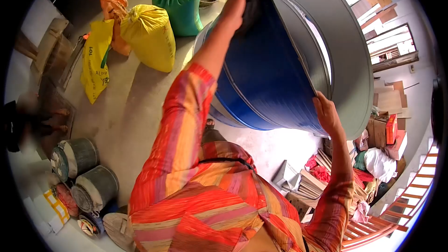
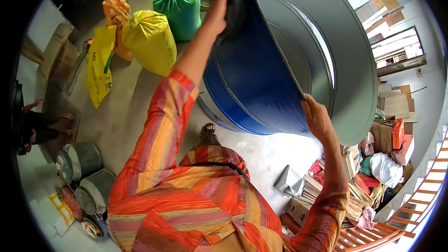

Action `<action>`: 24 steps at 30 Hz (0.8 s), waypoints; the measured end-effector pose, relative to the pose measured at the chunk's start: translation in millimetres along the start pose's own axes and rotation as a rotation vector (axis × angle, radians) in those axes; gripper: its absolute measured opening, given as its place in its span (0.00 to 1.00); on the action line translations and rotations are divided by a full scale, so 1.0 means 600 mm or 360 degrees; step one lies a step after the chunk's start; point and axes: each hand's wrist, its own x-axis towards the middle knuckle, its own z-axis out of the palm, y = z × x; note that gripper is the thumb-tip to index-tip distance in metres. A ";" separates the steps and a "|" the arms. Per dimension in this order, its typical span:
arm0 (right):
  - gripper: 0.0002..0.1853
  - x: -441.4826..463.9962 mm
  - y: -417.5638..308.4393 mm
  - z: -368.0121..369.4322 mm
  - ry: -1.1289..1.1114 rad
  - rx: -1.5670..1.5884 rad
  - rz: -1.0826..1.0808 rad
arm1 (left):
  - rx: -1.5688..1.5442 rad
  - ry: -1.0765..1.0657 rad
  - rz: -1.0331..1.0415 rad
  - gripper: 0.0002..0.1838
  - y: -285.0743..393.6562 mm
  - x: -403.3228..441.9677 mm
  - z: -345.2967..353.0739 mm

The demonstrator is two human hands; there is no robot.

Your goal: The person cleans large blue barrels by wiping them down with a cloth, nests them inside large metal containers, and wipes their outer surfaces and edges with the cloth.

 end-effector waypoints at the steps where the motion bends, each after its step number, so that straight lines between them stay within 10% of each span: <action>1: 0.14 0.004 -0.001 0.001 -0.0013 0.0005 0.0019 | 0.0415 0.0105 0.0445 0.34 -0.048 0.032 0.016; 3: 0.13 0.005 0.001 0.004 0.0044 0.0088 0.0107 | 0.0672 0.0080 0.1065 0.31 -0.116 0.046 0.035; 7: 0.13 0.005 0.001 0.006 0.0035 0.0066 0.0148 | 0.0678 -0.0052 0.0693 0.25 -0.211 -0.235 0.051; 10: 0.14 0.003 0.002 0.011 0.0089 -0.0003 -0.0016 | 0.1731 -0.1227 0.1332 0.18 -0.341 -0.386 0.028; 12: 0.15 0.001 0.000 0.001 -0.0004 -0.0119 0.0119 | 0.1823 -0.1325 0.1708 0.20 -0.397 -0.378 0.003; 16: 0.13 -0.001 0.022 -0.002 -0.0024 -0.0268 -0.0026 | 0.0985 -0.0420 0.0605 0.24 -0.336 -0.277 -0.027; 21: 0.12 0.000 0.021 0.004 0.0031 -0.0387 -0.0244 | 0.0778 0.0195 0.0603 0.23 -0.166 0.045 -0.083; 24: 0.12 0.000 0.028 0.007 0.0043 -0.0288 -0.0166 | 0.1631 0.0188 0.1561 0.25 -0.174 0.152 -0.132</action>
